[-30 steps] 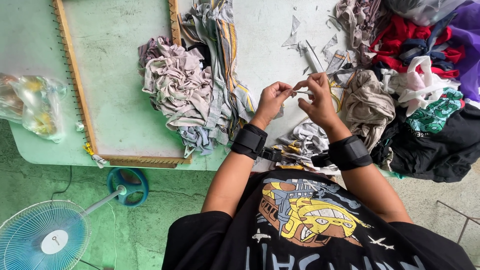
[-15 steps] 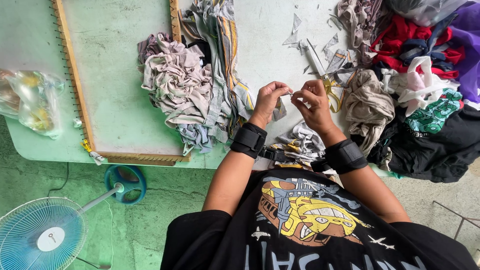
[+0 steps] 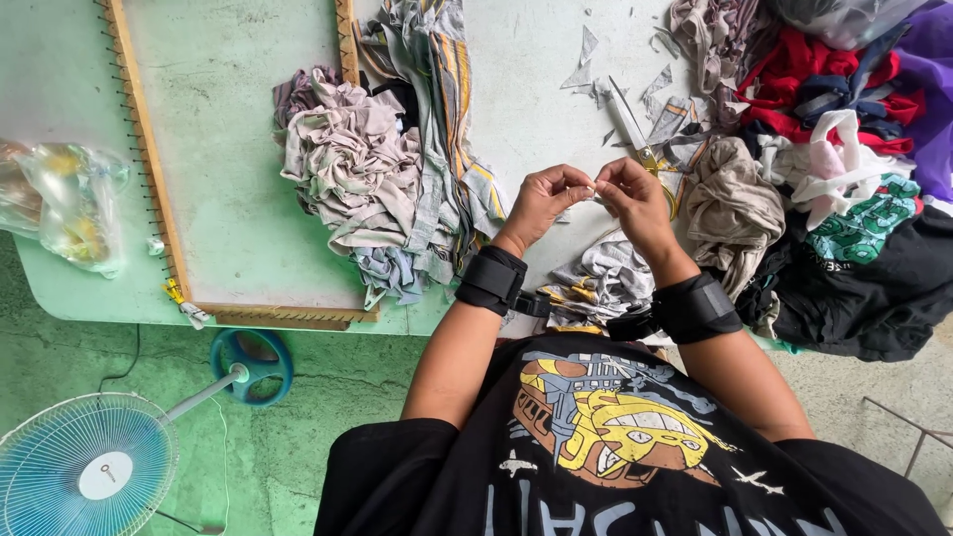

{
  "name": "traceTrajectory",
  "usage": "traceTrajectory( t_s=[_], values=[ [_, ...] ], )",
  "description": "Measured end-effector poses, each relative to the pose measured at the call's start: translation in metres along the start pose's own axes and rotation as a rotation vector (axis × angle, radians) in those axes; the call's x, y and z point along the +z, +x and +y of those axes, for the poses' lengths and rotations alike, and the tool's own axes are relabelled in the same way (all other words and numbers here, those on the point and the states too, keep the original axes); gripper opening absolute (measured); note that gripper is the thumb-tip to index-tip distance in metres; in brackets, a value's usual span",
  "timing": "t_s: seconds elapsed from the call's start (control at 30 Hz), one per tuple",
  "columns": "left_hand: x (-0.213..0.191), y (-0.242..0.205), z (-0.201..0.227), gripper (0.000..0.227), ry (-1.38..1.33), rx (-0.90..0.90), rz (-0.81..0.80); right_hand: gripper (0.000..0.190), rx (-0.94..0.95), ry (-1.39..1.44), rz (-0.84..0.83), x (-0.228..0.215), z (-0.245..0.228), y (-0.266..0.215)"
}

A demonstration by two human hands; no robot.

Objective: The person cuts strips from a piece of fabric using handheld scissors, repeatedly straightening and aligning the fabric by hand before each cut. The cut fabric strips are then set aside on the table.

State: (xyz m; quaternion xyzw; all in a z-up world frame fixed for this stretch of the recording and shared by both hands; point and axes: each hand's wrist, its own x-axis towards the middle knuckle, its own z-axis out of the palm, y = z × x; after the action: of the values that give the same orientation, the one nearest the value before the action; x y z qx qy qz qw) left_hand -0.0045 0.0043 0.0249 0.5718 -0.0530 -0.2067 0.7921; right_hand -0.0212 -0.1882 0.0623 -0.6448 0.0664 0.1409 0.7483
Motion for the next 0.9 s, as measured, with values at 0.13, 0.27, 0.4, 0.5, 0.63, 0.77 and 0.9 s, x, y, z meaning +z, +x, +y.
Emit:
traceTrajectory(
  t_s=[0.13, 0.27, 0.4, 0.5, 0.63, 0.77, 0.9],
  values=[
    [-0.006, 0.0, 0.016, 0.013, 0.095, -0.034, -0.032, 0.007, 0.049, 0.018, -0.041, 0.002, -0.002, 0.002],
    [-0.004, 0.004, 0.039, 0.023, -0.004, -0.158, -0.054, 0.008, 0.019, -0.052, -0.092, 0.002, -0.007, 0.006],
    [-0.009, 0.002, 0.021, 0.024, -0.083, -0.256, -0.098, 0.009, -0.106, -0.163, -0.13, 0.001, -0.006, 0.004],
    [-0.014, 0.0, 0.006, 0.022, -0.066, -0.274, -0.074, 0.014, -0.058, -0.063, -0.099, 0.006, -0.008, 0.002],
    [-0.012, 0.0, -0.001, 0.02, -0.136, -0.213, -0.061, 0.016, -0.002, 0.035, -0.076, 0.006, -0.008, 0.0],
    [-0.013, -0.001, -0.002, 0.016, -0.123, -0.19, 0.023, 0.014, -0.046, -0.095, -0.115, 0.005, -0.014, -0.003],
    [-0.007, -0.002, 0.005, 0.013, -0.031, -0.139, 0.052, 0.012, -0.074, -0.194, -0.107, 0.0, -0.011, -0.002]
  ],
)
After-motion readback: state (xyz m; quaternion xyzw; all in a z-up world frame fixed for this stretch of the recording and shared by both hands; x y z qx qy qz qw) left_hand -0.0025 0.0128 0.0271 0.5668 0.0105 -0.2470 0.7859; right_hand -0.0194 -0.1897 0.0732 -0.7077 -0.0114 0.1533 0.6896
